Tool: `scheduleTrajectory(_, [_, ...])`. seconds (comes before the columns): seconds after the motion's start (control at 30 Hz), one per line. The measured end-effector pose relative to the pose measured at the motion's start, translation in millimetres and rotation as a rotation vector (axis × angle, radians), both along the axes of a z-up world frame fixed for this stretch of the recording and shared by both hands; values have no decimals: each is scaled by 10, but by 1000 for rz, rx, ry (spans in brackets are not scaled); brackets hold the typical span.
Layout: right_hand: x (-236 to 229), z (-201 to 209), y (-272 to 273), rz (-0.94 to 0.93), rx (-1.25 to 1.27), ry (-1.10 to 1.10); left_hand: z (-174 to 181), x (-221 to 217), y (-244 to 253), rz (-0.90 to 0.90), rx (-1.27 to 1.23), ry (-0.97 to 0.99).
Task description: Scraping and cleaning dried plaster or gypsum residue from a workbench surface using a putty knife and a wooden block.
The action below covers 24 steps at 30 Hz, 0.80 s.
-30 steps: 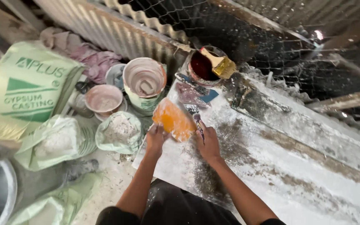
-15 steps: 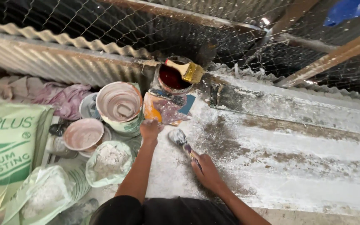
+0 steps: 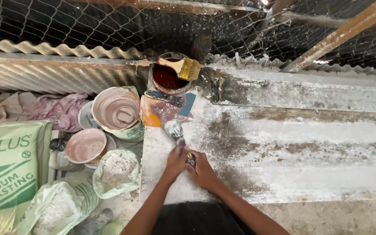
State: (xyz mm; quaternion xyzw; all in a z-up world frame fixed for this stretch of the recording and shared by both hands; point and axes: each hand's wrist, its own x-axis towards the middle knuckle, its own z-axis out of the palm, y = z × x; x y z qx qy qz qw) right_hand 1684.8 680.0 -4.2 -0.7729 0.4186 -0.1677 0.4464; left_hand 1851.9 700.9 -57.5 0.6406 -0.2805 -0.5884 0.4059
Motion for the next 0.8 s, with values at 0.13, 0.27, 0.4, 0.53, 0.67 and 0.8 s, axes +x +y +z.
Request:
scheduleTrajectory(0.13, [-66, -6, -148, 151, -149, 67, 114, 239, -192, 140, -95, -596])
scheduleTrajectory(0.27, [-484, -405, -270, 48, -247, 75, 231, 756, -433, 52, -280, -1006])
scheduleTrajectory(0.4, [-921, -493, -445, -224, -256, 175, 416, 930, -588, -233, -116, -1280])
scheduleTrajectory(0.53, [-1388, -627, -590, -425, -363, 247, 149, 845, -794, -204, -316, -1415])
scheduleTrajectory(0.67, [-1668, -663, -804, -495, -395, 383, 447, 456, -1317, -293, -361, -1309])
scheduleTrajectory(0.8, [-1753, -742, -884, -536, -473, 459, 512, 52, -1952, -421, -578, -1137])
